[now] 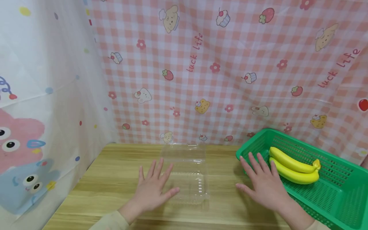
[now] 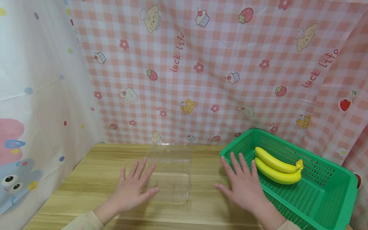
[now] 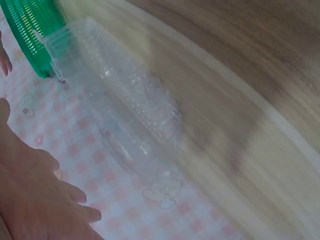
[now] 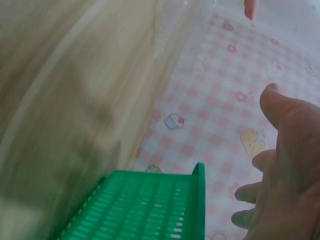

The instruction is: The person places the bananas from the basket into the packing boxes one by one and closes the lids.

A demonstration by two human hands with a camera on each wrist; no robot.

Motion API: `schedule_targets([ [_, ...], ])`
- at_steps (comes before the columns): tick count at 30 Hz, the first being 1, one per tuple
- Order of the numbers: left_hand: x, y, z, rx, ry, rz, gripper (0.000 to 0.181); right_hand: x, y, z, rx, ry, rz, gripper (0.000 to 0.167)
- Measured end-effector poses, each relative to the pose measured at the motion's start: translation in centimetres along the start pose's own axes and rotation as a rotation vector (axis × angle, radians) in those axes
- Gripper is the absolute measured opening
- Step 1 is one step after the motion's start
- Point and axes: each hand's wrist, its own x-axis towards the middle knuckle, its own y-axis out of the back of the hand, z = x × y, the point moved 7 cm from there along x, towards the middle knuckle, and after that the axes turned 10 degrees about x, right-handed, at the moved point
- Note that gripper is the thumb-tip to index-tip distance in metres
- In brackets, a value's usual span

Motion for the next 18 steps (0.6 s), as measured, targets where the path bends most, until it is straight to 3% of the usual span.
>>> schedule_targets([
  [9,-0.1,0.7,-0.6,0.024,0.003,0.043,0.079,-0.6,2.0,1.5,-0.001,0.036,0.067,0.089],
  [18,-0.6,1.1,-1.0,0.02,-0.013,0.164,0.079,-1.7,3.1,2.9,-0.01,0.059,0.117,0.092],
])
